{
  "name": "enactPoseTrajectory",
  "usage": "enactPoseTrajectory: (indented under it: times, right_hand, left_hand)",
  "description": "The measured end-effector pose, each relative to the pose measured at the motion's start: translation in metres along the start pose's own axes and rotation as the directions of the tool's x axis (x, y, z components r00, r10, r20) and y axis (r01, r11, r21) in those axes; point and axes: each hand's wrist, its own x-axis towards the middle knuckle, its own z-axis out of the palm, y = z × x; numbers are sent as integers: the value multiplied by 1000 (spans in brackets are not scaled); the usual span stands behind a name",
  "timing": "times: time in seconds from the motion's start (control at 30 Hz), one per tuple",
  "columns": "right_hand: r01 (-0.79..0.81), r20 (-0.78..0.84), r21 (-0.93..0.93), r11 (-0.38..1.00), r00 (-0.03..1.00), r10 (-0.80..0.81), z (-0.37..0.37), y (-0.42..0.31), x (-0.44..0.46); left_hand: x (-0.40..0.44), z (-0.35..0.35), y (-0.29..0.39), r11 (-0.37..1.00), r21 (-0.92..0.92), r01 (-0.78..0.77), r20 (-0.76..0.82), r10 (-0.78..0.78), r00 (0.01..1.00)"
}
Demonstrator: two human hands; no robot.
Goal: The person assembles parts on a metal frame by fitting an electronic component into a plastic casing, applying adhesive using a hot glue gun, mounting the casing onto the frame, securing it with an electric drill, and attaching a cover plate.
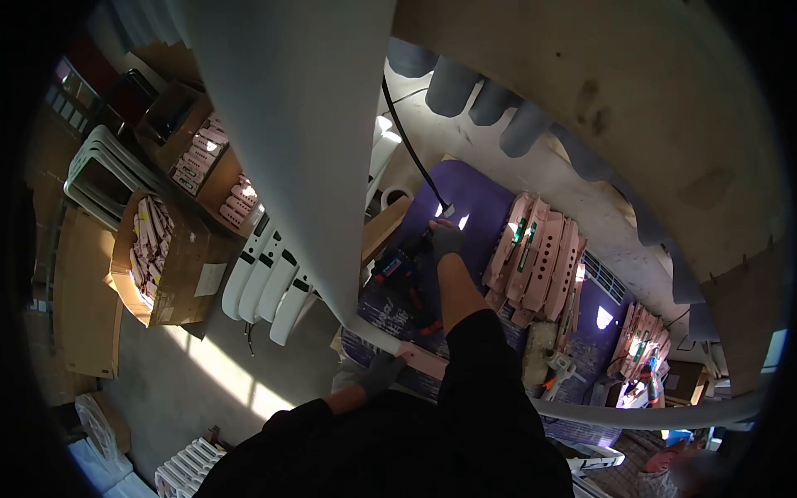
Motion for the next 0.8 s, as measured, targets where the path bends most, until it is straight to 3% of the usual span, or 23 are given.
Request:
enactPoseTrajectory:
  times: [0.07, 0.17, 0.23, 0.3, 0.37, 0.4, 0.5, 0.57, 0.6, 0.63, 0.7, 0.77, 0.8]
  right_hand:
    - [-54, 41, 35, 998, 998, 52, -1, -4, -3]
    - [-86, 82, 34, 996, 993, 83, -4, -25, -16]
    - [-24, 69, -155, 988, 997, 35, -5, -21, -13]
    - [1, 85, -198, 980, 996, 17, -4, -7, -2]
    - [22, 102, -240, 971, 995, 2, -5, -17, -7]
    - [153, 134, -386, 910, 985, -109, -8, -38, -23]
    - [332, 259, -588, 737, 941, -217, -13, -50, -31]
    - [380, 331, -655, 653, 921, -204, -23, -39, -35]
    - [201, 314, -383, 901, 946, -78, -30, -27, -44]
    - [-33, 291, -62, 998, 955, 50, -36, -16, -53]
    - [83, 327, -327, 942, 945, 30, -54, -113, -177]
    - [352, 529, -611, 709, 848, 35, -58, -56, -184]
    - [350, 523, -616, 705, 852, 33, -48, -60, -197]
  left_hand:
    - [0, 2, -3, 984, -44, 175, 31, -174, 984]
    - [-4, -1, 12, 988, -39, 149, 30, -148, 989]
    - [-4, -2, 17, 988, -15, 151, 30, -151, 988]
    - [-4, 0, 14, 988, 8, 153, 30, -153, 988]
    - [-1, 4, -1, 999, -26, 45, -35, -46, 998]
    - [1, 5, -7, 999, -22, 39, -38, -39, 999]
    - [4, 6, -12, 998, 57, 0, -74, 5, 997]
    - [3, 3, -10, 985, 3, 170, 31, -170, 985]
    - [0, 3, -9, 985, 3, 173, 38, -173, 984]
    - [-2, 3, -8, 974, -80, 211, 56, -207, 977]
    - [1, 3, 0, 957, -166, 239, 82, -228, 970]
    - [-5, 2, 13, 938, -231, 258, 75, -247, 966]
    - [-2, 3, 0, 938, -232, 257, 84, -244, 966]
